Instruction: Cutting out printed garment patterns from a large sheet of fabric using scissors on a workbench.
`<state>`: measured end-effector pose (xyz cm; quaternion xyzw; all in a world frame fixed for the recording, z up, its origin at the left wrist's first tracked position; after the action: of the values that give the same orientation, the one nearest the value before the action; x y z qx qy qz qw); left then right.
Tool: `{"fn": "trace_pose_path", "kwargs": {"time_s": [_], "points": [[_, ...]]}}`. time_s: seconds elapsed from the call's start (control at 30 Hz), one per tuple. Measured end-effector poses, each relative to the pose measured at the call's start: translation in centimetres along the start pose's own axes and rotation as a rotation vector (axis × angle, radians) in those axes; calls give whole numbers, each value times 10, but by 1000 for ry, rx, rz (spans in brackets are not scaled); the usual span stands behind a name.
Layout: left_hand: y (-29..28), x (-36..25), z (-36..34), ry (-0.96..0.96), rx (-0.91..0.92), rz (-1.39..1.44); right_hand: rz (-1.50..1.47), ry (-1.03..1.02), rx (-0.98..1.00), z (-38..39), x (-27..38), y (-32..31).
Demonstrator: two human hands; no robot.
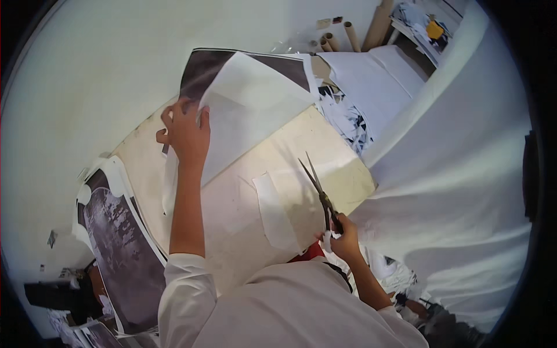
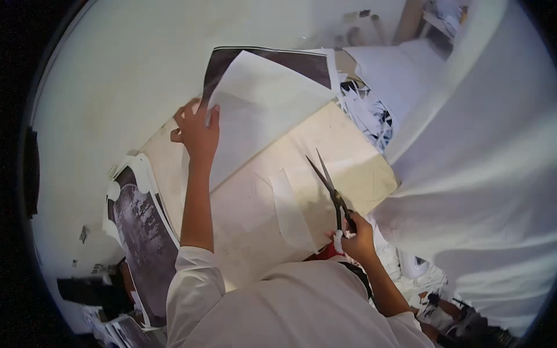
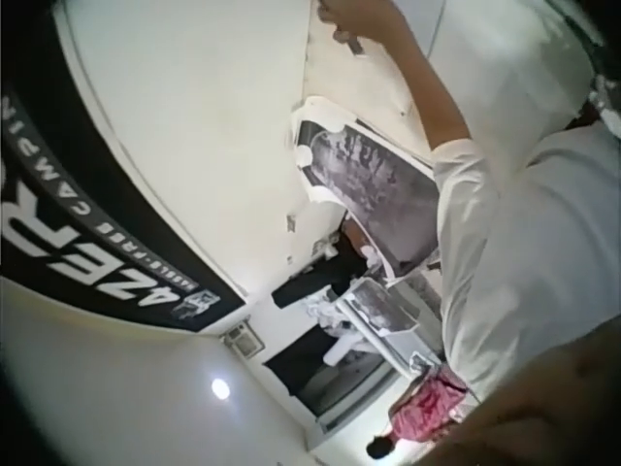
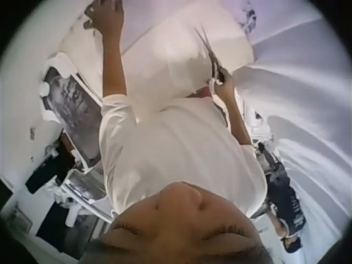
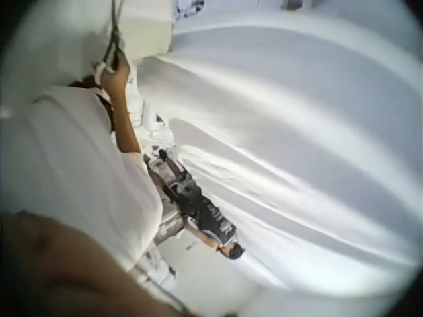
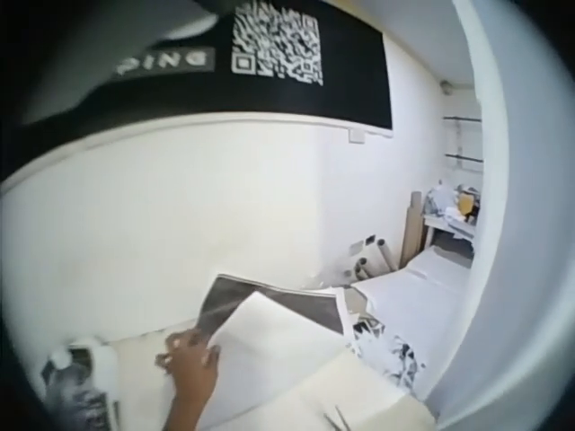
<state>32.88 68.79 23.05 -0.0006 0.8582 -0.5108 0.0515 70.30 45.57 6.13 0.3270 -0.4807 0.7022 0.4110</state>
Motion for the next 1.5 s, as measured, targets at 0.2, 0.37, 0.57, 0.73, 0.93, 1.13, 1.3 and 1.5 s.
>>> {"fn": "trace_pose_path", "kwargs": {"time_s": [0.2,0.37,0.57,0.73,0.93,1.13,1.3,1.5], "points": [[89,-135,241,124,425,250,39,-86,-75,-61,-24,-35],[144,-153,214,-99,725,194,11,-238,-40,-90,-23,-49],[156,-140,285,-179,896,167,-36,-194,118,-106,-82,-55],[63,-35,407,-523,1032,-36,-454,-3,149,-109,-111,-50],[-101,17,765,-1207,921,-198,-119,-177,180,-123,-85,-50],[-136,-1,701,-1074,404,-372,-9,-235,219,-125,-57,-58],[-52,-2,465,-464,346,9,-219,-105,160,-93,-71,-63],[29,-4,314,36,436,256,-4,-78,254,-15,-47,-45]]}}
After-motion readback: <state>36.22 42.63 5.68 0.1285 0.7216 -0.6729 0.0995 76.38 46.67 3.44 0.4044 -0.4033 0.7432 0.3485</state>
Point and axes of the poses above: each hand's wrist, its own z-axis away from the middle knuckle, its own y-axis out of the palm, x = y × z, the point moved 10 cm from there along -z, towards the middle knuckle, and after that the axes turned 12 degrees about x, right-handed, at the moved point
